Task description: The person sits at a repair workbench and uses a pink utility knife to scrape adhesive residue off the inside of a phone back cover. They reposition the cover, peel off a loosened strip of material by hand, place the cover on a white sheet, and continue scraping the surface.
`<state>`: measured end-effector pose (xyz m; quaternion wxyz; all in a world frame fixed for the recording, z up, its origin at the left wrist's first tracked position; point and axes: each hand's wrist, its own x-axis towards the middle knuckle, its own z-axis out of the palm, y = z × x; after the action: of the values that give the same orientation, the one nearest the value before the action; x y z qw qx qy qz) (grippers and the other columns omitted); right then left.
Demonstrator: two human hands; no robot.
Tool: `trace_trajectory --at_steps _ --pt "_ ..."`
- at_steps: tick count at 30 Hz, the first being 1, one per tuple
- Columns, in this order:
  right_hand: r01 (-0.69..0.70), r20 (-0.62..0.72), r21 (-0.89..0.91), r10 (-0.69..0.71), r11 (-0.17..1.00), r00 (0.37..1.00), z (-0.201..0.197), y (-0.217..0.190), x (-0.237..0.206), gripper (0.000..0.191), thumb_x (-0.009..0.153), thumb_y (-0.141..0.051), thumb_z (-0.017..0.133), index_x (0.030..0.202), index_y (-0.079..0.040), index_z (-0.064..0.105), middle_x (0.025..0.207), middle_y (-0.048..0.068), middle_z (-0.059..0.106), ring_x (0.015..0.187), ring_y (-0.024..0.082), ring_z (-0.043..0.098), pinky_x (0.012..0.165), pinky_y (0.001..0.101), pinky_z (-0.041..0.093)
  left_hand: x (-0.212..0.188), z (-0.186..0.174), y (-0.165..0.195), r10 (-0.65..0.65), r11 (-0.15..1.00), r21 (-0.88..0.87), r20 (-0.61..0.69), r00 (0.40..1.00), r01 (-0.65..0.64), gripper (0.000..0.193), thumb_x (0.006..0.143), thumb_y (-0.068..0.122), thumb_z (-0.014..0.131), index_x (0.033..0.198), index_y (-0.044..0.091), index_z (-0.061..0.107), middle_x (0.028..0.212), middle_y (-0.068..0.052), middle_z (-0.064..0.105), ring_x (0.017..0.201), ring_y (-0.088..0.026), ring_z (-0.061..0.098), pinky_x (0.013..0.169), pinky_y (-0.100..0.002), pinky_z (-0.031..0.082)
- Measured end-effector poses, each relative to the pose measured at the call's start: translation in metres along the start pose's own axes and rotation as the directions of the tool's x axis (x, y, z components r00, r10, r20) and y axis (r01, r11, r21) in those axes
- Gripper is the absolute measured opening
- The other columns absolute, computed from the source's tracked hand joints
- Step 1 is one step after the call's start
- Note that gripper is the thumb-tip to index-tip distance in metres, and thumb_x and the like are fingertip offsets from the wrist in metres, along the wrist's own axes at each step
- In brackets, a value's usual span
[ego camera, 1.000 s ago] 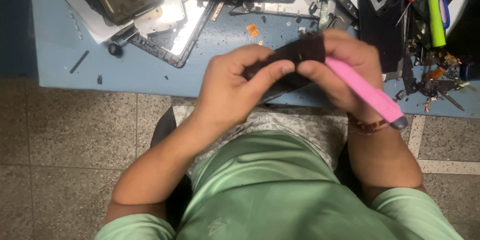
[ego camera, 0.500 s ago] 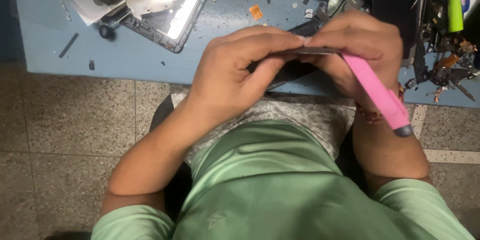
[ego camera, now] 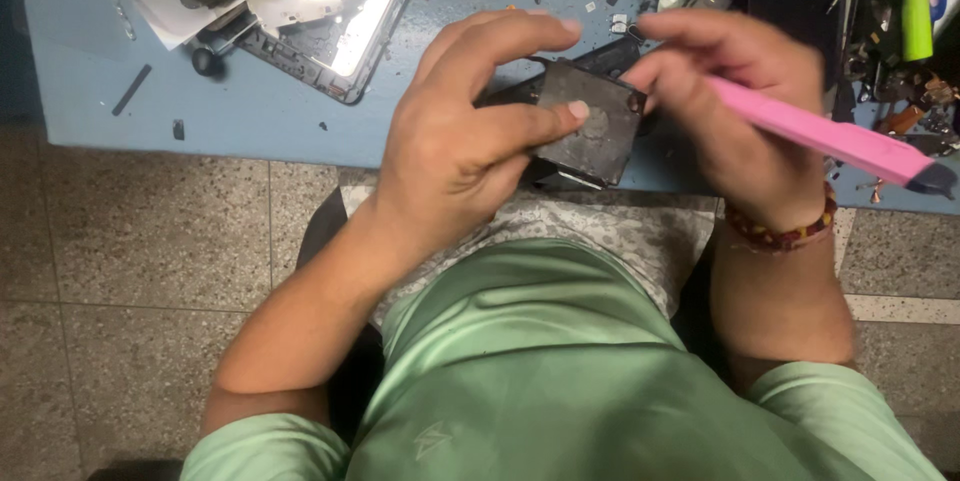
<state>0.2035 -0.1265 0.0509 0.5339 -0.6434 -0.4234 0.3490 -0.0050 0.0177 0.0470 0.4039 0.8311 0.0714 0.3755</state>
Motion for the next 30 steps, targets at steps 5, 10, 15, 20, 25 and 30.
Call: trace_trajectory --at_steps 5,10,15,20,25,30 --pt "-0.002 0.094 0.132 -0.011 0.991 0.995 0.008 0.015 -0.011 0.029 0.097 -0.003 0.081 0.12 0.006 0.066 0.104 0.008 0.073 0.091 0.006 0.066 0.083 0.0182 0.054 -0.012 0.008 0.0 -0.107 0.99 -0.088 0.007 0.994 0.107 0.047 0.087 -0.011 0.063 0.129 0.009 0.067 0.149 -0.016 0.052 0.143 -0.035 0.052 0.124 -0.043 0.044" --pt "0.05 -0.025 0.141 -0.046 0.989 0.999 0.004 0.028 -0.016 0.013 0.108 -0.005 0.076 0.11 0.006 0.07 0.097 0.008 0.075 0.083 0.009 0.069 0.079 0.0207 0.057 -0.026 0.03 -0.002 -0.434 0.306 -0.919 0.1 0.895 0.251 0.056 0.114 -0.007 0.047 0.165 0.006 0.026 0.16 -0.013 0.044 0.15 -0.025 0.043 0.133 -0.037 0.033" --pt "0.112 -0.089 -0.016 -0.113 0.994 0.99 0.022 0.026 -0.014 0.016 0.111 -0.013 0.072 0.112 0.003 0.073 0.093 0.006 0.072 0.08 0.008 0.064 0.075 0.0204 0.052 -0.026 0.049 -0.007 -0.489 -0.083 -0.938 0.333 0.806 0.337 0.056 0.116 0.009 0.048 0.167 -0.003 0.027 0.163 -0.018 0.041 0.149 -0.023 0.044 0.129 -0.038 0.035" --pt "0.316 -0.3 -0.461 -0.481 0.829 0.824 0.039 0.007 -0.006 0.035 0.115 -0.033 0.074 0.126 -0.001 0.064 0.115 0.008 0.056 0.099 0.014 0.053 0.088 0.0237 0.045 -0.028 0.06 -0.002 -0.447 0.342 -0.86 0.207 0.87 0.38 0.043 0.124 0.019 0.044 0.159 -0.005 0.039 0.165 -0.015 0.043 0.15 -0.016 0.041 0.129 -0.031 0.031" --pt "0.396 -0.262 -0.59 -0.631 0.703 0.73 0.048 0.01 -0.001 0.036 0.111 -0.033 0.068 0.132 -0.006 0.058 0.122 0.01 0.049 0.114 0.021 0.047 0.102 0.032 0.04 -0.031 0.078 0.019 -0.416 0.123 -0.886 0.362 0.834 0.446 0.043 0.121 0.019 0.043 0.156 -0.006 0.041 0.157 -0.018 0.047 0.148 -0.019 0.043 0.131 -0.034 0.032" --pt "0.255 -0.357 -0.659 -0.593 0.707 0.722 0.03 0.018 0.037 0.022 0.113 -0.019 0.061 0.128 -0.003 0.058 0.123 0.009 0.051 0.115 0.021 0.05 0.101 0.0315 0.043 -0.033 0.056 0.021 -0.385 0.412 -0.818 0.243 0.89 0.402 0.048 0.116 0.025 0.04 0.153 -0.007 0.039 0.16 -0.007 0.042 0.153 -0.017 0.038 0.132 -0.034 0.027"
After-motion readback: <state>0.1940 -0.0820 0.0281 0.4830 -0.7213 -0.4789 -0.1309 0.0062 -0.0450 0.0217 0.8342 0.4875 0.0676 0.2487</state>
